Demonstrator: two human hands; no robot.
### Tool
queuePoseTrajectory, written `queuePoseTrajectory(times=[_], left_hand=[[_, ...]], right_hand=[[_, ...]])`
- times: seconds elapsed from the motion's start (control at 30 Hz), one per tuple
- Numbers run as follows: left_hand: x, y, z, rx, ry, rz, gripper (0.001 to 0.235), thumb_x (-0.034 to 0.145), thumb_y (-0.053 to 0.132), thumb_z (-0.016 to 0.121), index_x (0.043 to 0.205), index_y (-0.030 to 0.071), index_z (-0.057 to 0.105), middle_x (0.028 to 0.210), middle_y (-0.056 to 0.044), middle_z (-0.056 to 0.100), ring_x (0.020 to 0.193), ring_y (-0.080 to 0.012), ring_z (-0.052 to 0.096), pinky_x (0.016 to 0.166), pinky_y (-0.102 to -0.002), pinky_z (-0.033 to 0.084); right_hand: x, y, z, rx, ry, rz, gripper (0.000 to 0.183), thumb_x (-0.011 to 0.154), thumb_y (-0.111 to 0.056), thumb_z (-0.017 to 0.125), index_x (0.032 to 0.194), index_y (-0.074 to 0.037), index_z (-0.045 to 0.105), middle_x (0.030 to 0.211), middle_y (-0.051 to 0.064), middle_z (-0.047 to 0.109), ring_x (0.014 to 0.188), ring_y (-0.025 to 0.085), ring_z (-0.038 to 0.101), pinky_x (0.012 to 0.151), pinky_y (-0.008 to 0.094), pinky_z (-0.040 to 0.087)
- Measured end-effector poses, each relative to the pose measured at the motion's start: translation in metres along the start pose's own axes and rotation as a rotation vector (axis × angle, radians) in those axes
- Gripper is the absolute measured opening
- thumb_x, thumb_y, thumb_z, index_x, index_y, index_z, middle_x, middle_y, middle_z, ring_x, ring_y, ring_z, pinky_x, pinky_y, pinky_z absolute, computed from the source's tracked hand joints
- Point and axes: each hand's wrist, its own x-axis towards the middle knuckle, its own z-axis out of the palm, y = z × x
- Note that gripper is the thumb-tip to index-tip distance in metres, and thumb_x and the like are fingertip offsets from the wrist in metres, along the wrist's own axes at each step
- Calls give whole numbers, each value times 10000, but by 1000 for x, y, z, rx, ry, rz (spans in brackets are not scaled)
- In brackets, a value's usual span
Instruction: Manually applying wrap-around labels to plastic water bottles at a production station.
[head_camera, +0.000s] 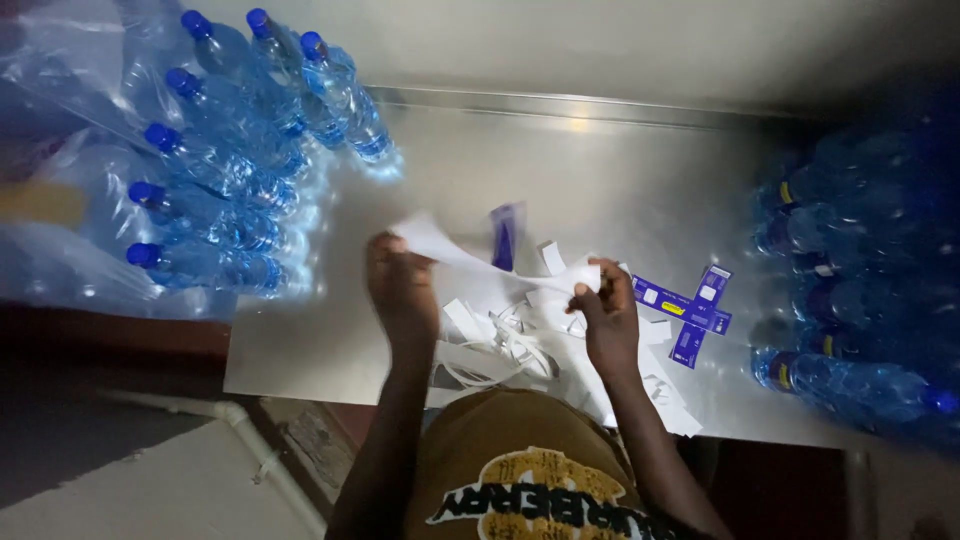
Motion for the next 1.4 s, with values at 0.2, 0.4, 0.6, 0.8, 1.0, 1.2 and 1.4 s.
queuePoseTrajectory(times=[0.2, 0.4, 0.6, 0.8, 1.0, 1.2, 1.4], left_hand=[[12, 54, -10, 1, 222, 264, 79, 1187, 206, 532, 1118, 167, 530, 808, 73, 467, 723, -51, 479, 711, -215, 428], [-23, 28, 6, 373, -103, 282, 74, 1048, 173, 798, 1090, 112, 788, 947, -87, 757, 845, -193, 695, 858, -385, 560], [-48, 21, 40, 324, -297, 512, 104, 1050, 175, 800, 1060, 80, 841, 951, -77, 818, 886, -228, 774, 915, -407, 606], [-54, 38, 32, 223, -347, 441, 264, 959, 192, 889, 1086, -16, 786, 1075, -168, 815, 1212, -387, 764, 1166, -561, 534], [-24, 19, 17, -213, -59, -84, 234, 1155, 222, 576, 999, 55, 625, 887, -143, 762, 991, -289, 797, 1054, -457, 563], [-22, -105, -43, 499, 2, -179, 301, 1033, 348, 552, 879, 118, 671, 721, -27, 738, 686, -167, 628, 793, -370, 501], [-51, -263, -80, 467, -656, -386, 368, 1007, 327, 808, 1278, 101, 700, 1256, -33, 745, 1205, -177, 731, 1037, -319, 520]], right_hand=[[-13, 100, -90, -1234, -380, 397, 501, 1030, -258, 744, 1487, -64, 683, 1343, 232, 765, 1299, 412, 720, 1035, 518, 608], [-28, -51, 13, -869, -310, 183, 623, 1039, -388, 766, 1551, -59, 632, 1489, 250, 653, 1373, 469, 642, 1121, 553, 548], [-12, -61, 74, -165, -270, -197, 171, 1110, -129, 711, 1205, 13, 711, 983, 67, 600, 783, 124, 587, 767, 339, 576], [-17, -79, 91, -335, -341, -384, 156, 1098, -180, 715, 1128, -35, 767, 956, 147, 676, 854, 274, 669, 822, 434, 556], [1, -65, 30, -240, -260, -324, 63, 1052, -15, 735, 1099, 24, 751, 958, 130, 670, 943, 222, 648, 938, 419, 563], [29, -96, -154, -1358, 400, -826, 338, 1400, -148, 398, 1225, 39, 617, 1011, 194, 626, 868, 303, 568, 773, 450, 509], [14, -110, -166, -27, 567, -347, 320, 1126, -312, 791, 1394, -258, 625, 1205, 19, 741, 1090, 120, 758, 790, 271, 574]])
